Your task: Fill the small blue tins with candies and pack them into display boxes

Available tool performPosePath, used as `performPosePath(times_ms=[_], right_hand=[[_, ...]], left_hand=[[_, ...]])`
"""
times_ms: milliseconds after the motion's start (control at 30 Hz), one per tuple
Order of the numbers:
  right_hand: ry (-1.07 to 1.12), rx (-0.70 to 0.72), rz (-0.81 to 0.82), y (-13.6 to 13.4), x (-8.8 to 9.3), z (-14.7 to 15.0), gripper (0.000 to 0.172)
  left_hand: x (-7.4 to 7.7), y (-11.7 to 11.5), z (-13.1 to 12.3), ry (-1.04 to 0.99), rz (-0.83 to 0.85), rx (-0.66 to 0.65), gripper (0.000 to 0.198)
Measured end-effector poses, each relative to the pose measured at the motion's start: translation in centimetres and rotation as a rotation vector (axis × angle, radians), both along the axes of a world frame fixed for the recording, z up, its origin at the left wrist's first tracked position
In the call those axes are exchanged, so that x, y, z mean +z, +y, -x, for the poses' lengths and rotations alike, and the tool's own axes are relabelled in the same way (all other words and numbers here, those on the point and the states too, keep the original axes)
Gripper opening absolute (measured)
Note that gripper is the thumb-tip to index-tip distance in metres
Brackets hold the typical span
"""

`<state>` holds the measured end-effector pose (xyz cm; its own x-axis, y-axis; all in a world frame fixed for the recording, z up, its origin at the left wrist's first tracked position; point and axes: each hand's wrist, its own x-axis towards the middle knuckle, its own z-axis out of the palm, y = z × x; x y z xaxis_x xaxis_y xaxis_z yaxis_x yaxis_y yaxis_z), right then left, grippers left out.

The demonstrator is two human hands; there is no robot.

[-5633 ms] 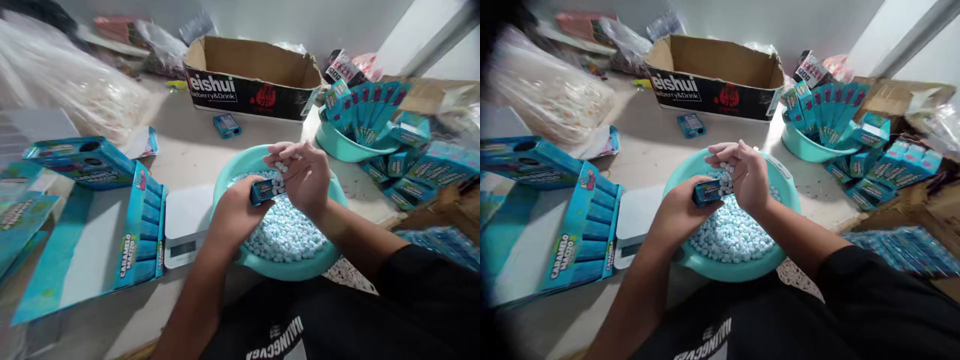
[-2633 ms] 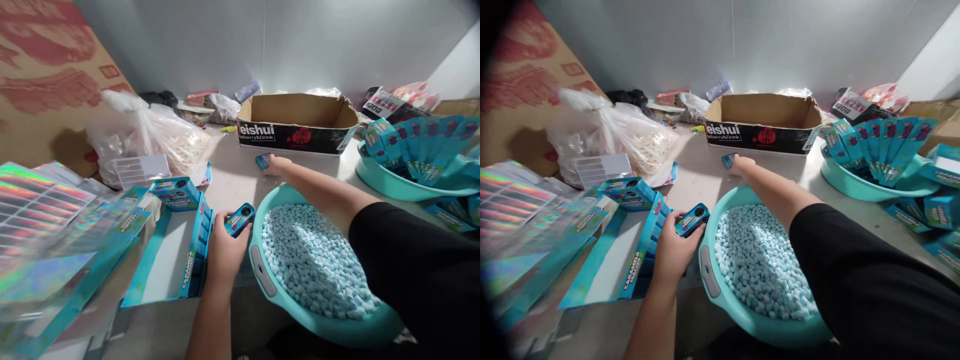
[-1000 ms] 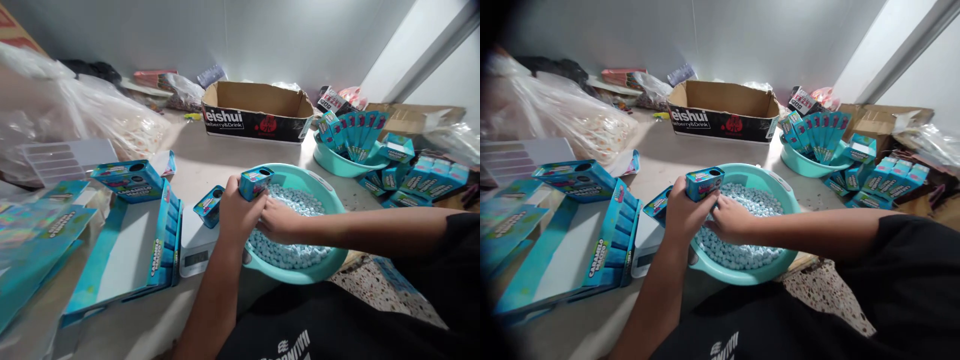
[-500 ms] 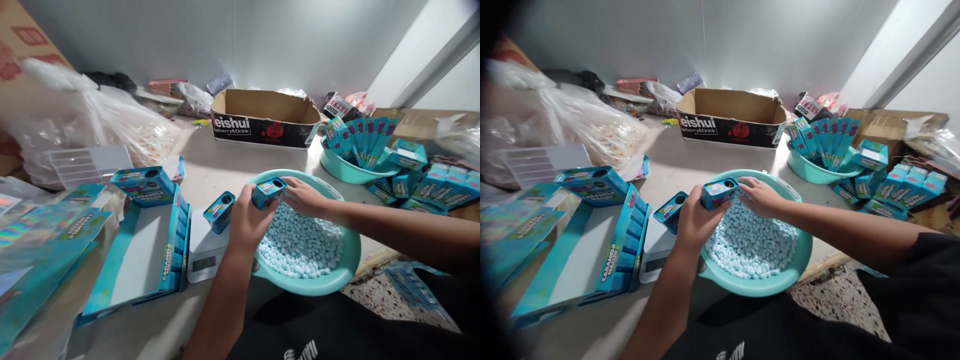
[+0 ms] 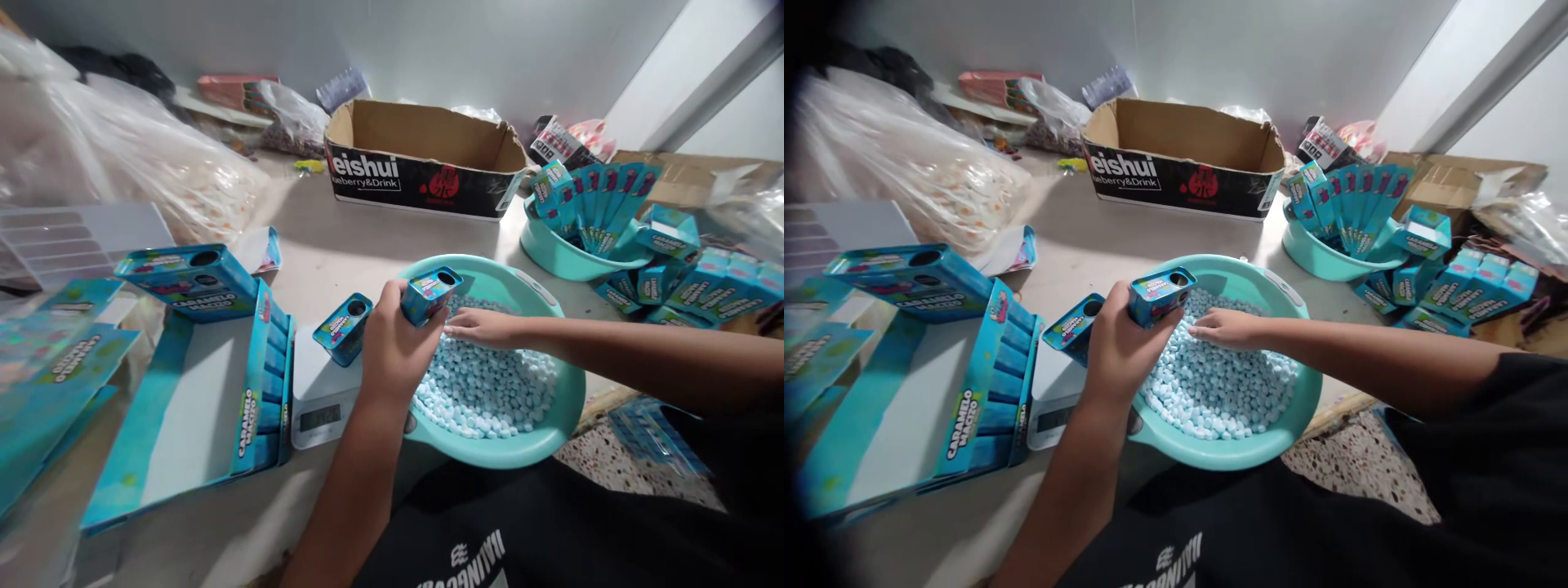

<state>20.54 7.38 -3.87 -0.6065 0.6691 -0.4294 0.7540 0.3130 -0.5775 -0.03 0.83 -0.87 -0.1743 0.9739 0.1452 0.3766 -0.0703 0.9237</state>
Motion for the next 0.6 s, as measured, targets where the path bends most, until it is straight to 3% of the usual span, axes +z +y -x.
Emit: performPosePath(times_ms=[200,267,367,467,600], right_hand=[[0.093,-0.314,0.188,-2.4,0.3,0.2,0.052],[0.1,-0.378,0.151,-2.8,0.9,0.1,0.051],[0.15,-0.287,-0.122,-1.8,0.9,0.1,0.049],[0.163,-0.196,-0.386,0.2,-0.3,-0.3,0.044],[0.005,-0.103,-0.344,0.6,-2.0,-0.7,0.056]], left_hand=[[-0.3,0.0,0.0,0.017,-0.037,-0.04,0.026],[-0.2,-0.1,0.0,0.013,-0.043,-0.036,0.026],[-0.1,-0.1,0.0,0.006,-0.044,-0.044,0.027],[-0.1,-0.1,0.0,0.003,-0.048,-0.035,0.029],[-0.2,-0.1,0.0,-0.009,-0.045,-0.037,0.028]])
